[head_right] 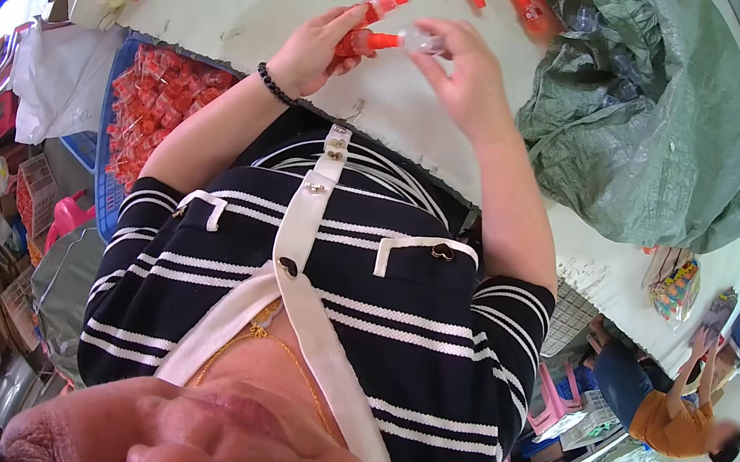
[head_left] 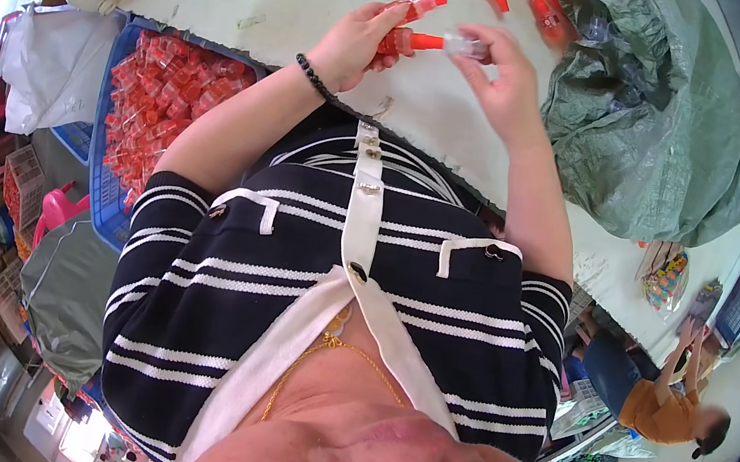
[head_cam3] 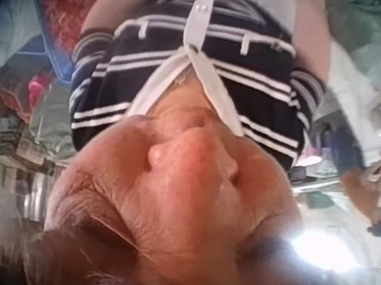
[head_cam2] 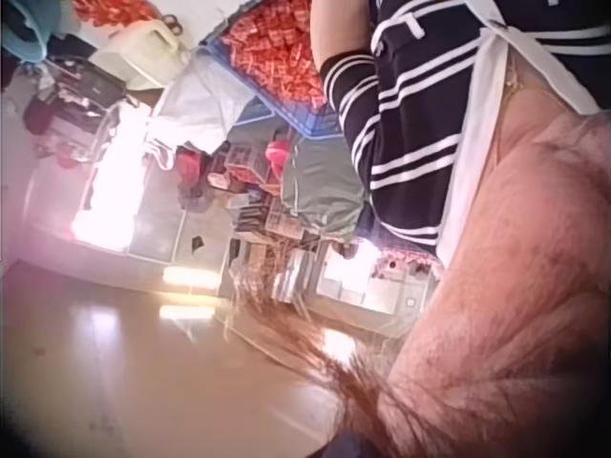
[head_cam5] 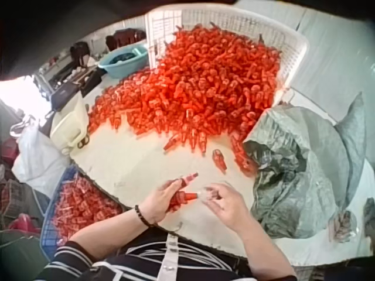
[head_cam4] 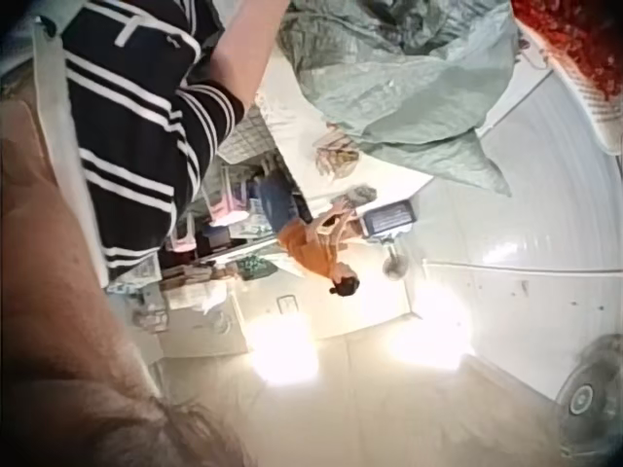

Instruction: Sorting and inspecting small red plastic components into various containers on a workbench.

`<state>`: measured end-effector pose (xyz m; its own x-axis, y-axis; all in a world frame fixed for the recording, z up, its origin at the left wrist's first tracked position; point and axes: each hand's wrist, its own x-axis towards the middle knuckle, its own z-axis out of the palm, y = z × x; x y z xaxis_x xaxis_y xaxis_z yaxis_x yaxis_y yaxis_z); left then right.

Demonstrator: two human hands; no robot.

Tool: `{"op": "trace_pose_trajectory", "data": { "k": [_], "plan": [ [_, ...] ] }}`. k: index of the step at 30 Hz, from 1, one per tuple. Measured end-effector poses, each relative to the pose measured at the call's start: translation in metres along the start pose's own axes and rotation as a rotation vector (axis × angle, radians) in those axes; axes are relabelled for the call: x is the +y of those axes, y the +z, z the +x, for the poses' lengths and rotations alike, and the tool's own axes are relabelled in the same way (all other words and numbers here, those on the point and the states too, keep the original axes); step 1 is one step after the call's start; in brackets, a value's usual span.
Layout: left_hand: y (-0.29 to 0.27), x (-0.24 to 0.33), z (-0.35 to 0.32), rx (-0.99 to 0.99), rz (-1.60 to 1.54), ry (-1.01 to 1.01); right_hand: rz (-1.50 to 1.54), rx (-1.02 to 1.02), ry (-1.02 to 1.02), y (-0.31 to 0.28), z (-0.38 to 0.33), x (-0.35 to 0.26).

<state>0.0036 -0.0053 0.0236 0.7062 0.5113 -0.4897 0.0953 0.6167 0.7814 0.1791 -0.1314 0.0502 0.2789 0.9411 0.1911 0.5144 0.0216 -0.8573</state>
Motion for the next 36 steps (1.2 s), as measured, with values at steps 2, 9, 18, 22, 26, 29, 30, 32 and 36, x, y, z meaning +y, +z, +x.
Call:
{"op": "trace_pose_trajectory", "data": {
  "k": [2,9,18,22,26,29,30,32,36],
  "plan": [
    [0.007,0.005,-0.003,0.024,0.032,0.001,0.059,-0.062,-0.033,0.011,-0.003,-0.009],
    [0.011,0.002,-0.009,0.076,0.167,0.076,0.021,-0.077,-0.127,0.03,-0.003,-0.017],
    [0.002,-0.01,-0.02,0.128,0.998,0.953,0.86,-0.12,0.609,0.057,-0.018,0.01],
    [-0.009,-0.014,-0.026,-0.02,1.184,1.129,0.997,-0.27,0.851,0.06,-0.023,0.018],
    [-0.019,-0.016,-0.035,-0.053,1.215,1.085,0.894,-0.388,0.897,0.066,-0.023,0.012],
    [-0.032,-0.004,-0.056,0.031,1.218,0.895,0.806,-0.361,0.845,0.064,-0.012,0.004],
    [-0.04,0.003,-0.066,0.096,1.208,0.747,0.764,-0.297,0.794,0.062,-0.005,0.001],
    [-0.065,0.025,-0.088,0.246,1.303,0.616,0.723,-0.225,0.742,0.057,0.002,0.01],
    [-0.158,0.043,-0.151,0.624,1.214,0.494,0.018,0.146,0.275,0.017,0.017,0.062]
  ]
}}
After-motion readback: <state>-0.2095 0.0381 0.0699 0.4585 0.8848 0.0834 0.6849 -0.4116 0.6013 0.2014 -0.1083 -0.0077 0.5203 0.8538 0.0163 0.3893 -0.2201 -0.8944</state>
